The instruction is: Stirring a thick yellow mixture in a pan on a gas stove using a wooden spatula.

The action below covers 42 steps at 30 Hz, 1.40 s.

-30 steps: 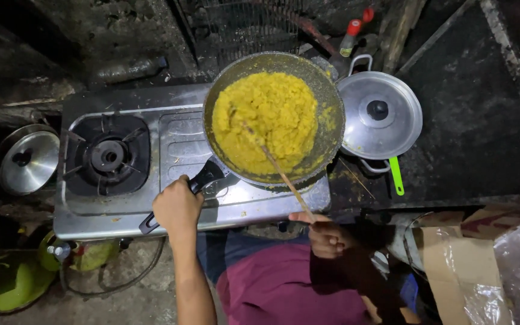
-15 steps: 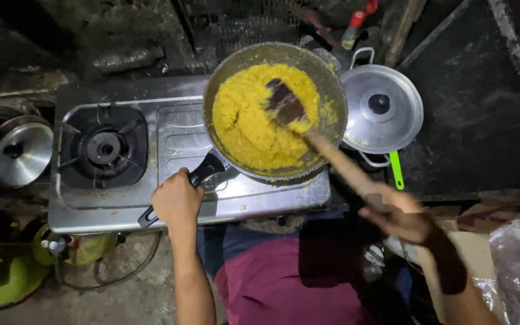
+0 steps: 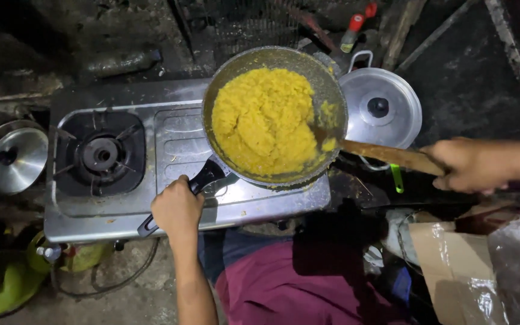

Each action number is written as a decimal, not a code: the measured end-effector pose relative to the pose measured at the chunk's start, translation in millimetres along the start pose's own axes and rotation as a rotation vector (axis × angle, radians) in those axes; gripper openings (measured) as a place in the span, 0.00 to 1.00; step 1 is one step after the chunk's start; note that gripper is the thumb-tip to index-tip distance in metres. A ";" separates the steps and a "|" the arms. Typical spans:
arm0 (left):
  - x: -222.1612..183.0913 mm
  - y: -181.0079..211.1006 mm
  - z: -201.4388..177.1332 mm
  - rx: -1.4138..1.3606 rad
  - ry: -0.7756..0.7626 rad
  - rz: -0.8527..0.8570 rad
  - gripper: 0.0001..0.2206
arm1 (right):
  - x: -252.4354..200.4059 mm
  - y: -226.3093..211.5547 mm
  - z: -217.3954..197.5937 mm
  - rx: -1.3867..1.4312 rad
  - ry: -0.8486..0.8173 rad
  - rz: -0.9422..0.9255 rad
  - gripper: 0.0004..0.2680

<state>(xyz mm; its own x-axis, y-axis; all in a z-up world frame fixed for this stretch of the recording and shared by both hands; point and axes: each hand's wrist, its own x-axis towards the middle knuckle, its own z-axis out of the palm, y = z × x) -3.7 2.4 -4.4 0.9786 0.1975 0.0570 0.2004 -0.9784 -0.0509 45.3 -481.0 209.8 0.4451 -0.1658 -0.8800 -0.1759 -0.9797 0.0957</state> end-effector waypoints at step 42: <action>-0.5 1.7 -5.2 -0.072 -0.040 -0.062 0.13 | 196.2 -19.6 246.9 0.465 0.842 -0.751 0.16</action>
<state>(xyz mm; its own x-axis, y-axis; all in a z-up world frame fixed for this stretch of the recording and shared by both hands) -4.1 0.2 0.7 0.9658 0.2586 0.0183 0.2581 -0.9658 0.0238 -80.7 -466.6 -79.6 0.9708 0.2339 -0.0522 0.1486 -0.7582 -0.6348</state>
